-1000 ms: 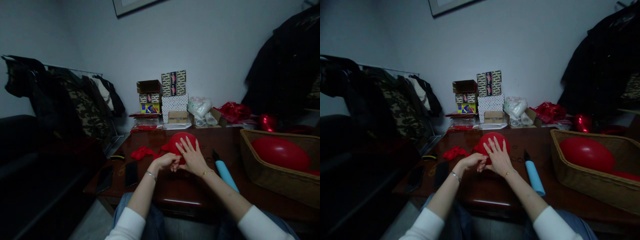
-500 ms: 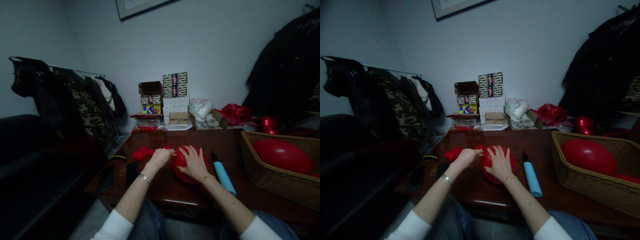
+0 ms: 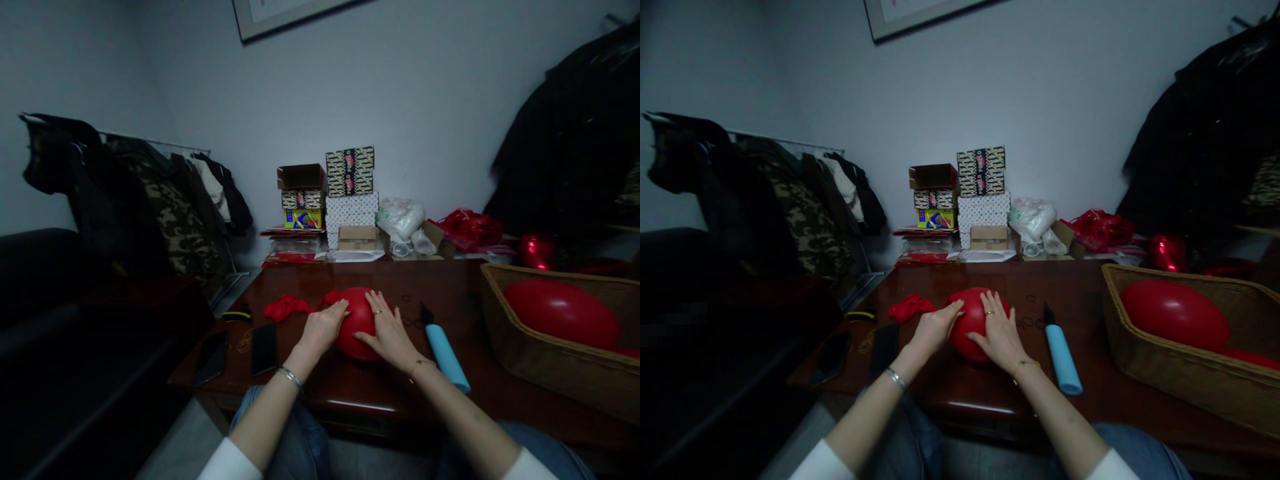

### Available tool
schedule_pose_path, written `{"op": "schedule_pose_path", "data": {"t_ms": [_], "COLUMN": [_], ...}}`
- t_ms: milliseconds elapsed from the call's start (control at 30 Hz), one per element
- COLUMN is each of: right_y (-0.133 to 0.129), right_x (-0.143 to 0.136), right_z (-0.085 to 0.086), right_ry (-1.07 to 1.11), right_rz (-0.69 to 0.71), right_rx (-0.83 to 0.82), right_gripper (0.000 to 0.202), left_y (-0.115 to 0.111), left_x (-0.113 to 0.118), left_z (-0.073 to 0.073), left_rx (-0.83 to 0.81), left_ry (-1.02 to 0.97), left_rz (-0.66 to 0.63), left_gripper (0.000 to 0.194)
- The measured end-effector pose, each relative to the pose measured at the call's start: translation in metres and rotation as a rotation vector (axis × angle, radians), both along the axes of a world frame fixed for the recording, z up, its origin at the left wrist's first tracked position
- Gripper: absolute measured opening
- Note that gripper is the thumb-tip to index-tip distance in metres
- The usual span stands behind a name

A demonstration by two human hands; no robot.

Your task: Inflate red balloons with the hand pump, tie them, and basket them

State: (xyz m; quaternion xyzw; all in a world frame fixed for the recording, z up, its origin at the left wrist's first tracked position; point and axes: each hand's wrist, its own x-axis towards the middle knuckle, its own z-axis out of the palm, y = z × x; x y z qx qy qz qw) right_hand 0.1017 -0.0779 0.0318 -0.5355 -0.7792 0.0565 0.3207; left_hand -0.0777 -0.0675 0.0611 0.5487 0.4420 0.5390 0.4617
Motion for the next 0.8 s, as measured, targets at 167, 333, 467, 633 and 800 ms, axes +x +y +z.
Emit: {"op": "schedule_pose_path", "data": {"t_ms": [167, 333, 467, 633, 800], "right_y": [-0.005, -0.012, -0.01, 0.002, 0.007], "right_x": [-0.013, -0.035, -0.046, -0.043, -0.03], "right_z": [-0.014, -0.015, -0.013, -0.017, -0.014], "right_ry": [-0.029, -0.172, -0.23, -0.188, -0.152], "right_rz": [-0.056, -0.053, -0.119, -0.197, -0.081], "right_rx": [0.187, 0.167, 0.152, 0.144, 0.107], "right_gripper": [0.054, 0.065, 0.084, 0.08, 0.087], "left_y": [-0.001, -0.004, -0.006, -0.007, 0.0], "left_x": [-0.003, -0.001, 0.0, -0.003, -0.008], "left_z": [-0.014, -0.028, -0.032, -0.02, -0.008], "left_rx": [0.089, 0.115, 0.12, 0.217, 0.313], "left_ry": [0.144, 0.256, 0.253, 0.328, 0.228], "left_rz": [0.126, 0.188, 0.181, 0.092, -0.015], "left_gripper": [0.024, 0.028, 0.025, 0.026, 0.023]}}
